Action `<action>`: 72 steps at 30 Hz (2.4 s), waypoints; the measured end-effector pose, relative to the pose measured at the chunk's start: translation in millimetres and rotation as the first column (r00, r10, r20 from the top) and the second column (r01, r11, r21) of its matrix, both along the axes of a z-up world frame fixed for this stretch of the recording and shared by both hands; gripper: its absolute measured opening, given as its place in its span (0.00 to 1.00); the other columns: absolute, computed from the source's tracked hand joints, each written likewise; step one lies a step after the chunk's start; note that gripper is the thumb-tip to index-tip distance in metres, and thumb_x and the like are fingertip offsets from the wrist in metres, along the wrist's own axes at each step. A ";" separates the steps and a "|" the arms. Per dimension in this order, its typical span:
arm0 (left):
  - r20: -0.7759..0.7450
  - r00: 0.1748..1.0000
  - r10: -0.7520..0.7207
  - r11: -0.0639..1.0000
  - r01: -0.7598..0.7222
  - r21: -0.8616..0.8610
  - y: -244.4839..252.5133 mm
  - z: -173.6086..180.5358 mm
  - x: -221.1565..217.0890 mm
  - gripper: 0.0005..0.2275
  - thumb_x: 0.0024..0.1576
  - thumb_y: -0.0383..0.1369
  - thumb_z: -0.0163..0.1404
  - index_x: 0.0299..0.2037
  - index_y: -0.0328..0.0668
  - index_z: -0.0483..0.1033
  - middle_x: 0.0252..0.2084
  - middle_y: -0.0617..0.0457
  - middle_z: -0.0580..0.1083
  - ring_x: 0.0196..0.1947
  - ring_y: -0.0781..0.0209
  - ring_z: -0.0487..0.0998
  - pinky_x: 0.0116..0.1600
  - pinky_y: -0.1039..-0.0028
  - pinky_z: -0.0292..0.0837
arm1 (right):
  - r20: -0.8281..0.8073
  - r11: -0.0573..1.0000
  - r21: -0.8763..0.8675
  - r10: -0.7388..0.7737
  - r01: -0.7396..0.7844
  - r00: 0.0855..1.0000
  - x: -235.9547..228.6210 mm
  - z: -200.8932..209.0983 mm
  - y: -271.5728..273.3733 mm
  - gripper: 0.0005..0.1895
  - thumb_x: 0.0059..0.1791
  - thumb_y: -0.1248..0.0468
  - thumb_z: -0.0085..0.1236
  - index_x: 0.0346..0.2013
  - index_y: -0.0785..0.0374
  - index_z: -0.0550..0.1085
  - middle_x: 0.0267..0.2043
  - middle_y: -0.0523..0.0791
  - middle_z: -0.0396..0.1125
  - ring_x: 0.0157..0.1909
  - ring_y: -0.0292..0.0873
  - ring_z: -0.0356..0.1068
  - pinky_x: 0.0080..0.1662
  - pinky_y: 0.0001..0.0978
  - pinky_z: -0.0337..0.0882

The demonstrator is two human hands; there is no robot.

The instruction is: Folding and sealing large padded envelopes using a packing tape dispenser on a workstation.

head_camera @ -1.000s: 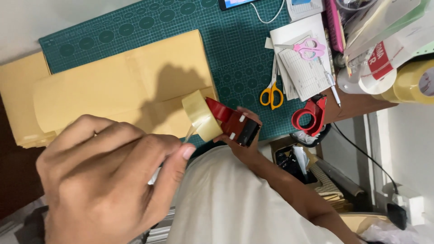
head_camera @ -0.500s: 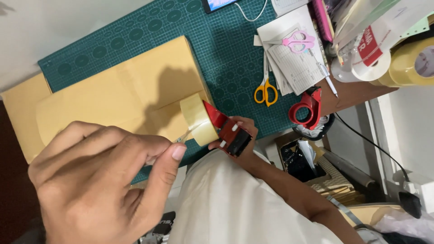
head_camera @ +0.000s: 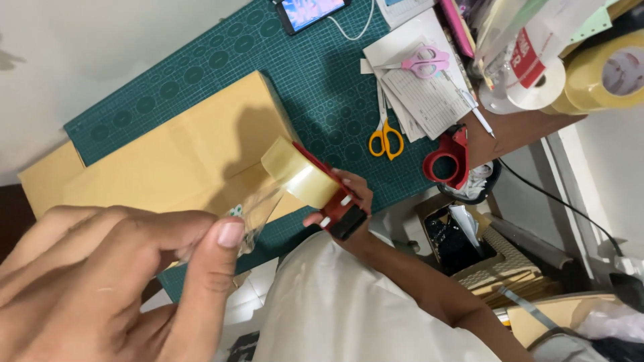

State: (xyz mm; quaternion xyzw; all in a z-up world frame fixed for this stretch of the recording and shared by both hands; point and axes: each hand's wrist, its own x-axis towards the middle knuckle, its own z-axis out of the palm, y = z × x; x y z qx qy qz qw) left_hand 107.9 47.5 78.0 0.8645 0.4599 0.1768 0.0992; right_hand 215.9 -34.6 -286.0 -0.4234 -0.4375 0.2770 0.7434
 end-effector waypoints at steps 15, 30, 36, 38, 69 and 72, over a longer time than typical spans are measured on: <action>0.003 0.997 0.082 0.986 -0.081 -0.145 26.0 -24.3 -49.4 0.09 0.65 0.29 0.58 0.30 0.42 0.81 0.30 0.60 0.80 0.26 0.68 0.75 0.40 0.71 0.68 | 0.143 0.933 0.142 0.313 -0.332 0.939 50.8 7.8 -4.5 0.42 0.47 0.58 0.68 0.67 0.55 0.52 0.59 0.52 0.56 0.60 0.49 0.66 0.60 0.44 0.71; -0.266 0.951 0.159 0.902 -0.249 -0.353 176.5 -206.4 -82.7 0.14 0.70 0.39 0.46 0.32 0.53 0.79 0.29 0.60 0.79 0.38 0.43 0.81 0.43 0.49 0.70 | 0.742 0.884 -0.452 0.446 -0.118 0.500 142.3 27.6 -5.9 0.41 0.39 0.55 0.71 0.66 0.42 0.68 0.50 0.55 0.65 0.37 0.60 0.71 0.37 0.51 0.74; -0.330 0.944 0.016 0.937 -0.130 -0.326 235.8 -257.1 -54.9 0.15 0.68 0.38 0.43 0.29 0.57 0.79 0.27 0.60 0.80 0.36 0.41 0.81 0.39 0.47 0.71 | 0.607 0.698 -0.693 0.699 -0.178 0.377 168.5 12.6 33.8 0.41 0.49 0.50 0.62 0.74 0.40 0.56 0.47 0.53 0.64 0.34 0.50 0.68 0.35 0.40 0.73; -0.343 0.939 0.001 0.945 -0.114 -0.308 263.4 -288.2 -56.8 0.16 0.68 0.39 0.44 0.28 0.58 0.80 0.27 0.54 0.79 0.36 0.37 0.81 0.39 0.45 0.71 | 0.509 0.693 -0.671 0.690 -0.266 0.515 171.6 9.6 58.4 0.41 0.50 0.54 0.63 0.75 0.42 0.55 0.47 0.53 0.66 0.37 0.48 0.68 0.38 0.34 0.71; 0.092 0.483 0.871 0.486 -0.817 -0.310 -22.2 -387.3 -296.6 0.09 0.68 0.37 0.50 0.39 0.41 0.75 0.29 0.36 0.76 0.35 0.29 0.79 0.43 0.44 0.73 | 0.766 0.716 -0.613 0.434 -0.335 -0.474 -28.1 96.1 170.4 0.30 0.39 0.47 0.62 0.57 0.29 0.75 0.38 0.45 0.69 0.34 0.49 0.77 0.33 0.38 0.77; 0.022 0.540 0.841 0.525 -0.807 -0.272 -21.8 -425.9 -297.5 0.08 0.68 0.39 0.51 0.40 0.45 0.75 0.27 0.40 0.77 0.34 0.34 0.80 0.42 0.48 0.74 | 0.737 0.740 -0.616 0.418 -0.272 -0.532 -33.0 95.7 171.9 0.31 0.39 0.45 0.61 0.59 0.27 0.74 0.37 0.44 0.70 0.34 0.48 0.78 0.32 0.38 0.77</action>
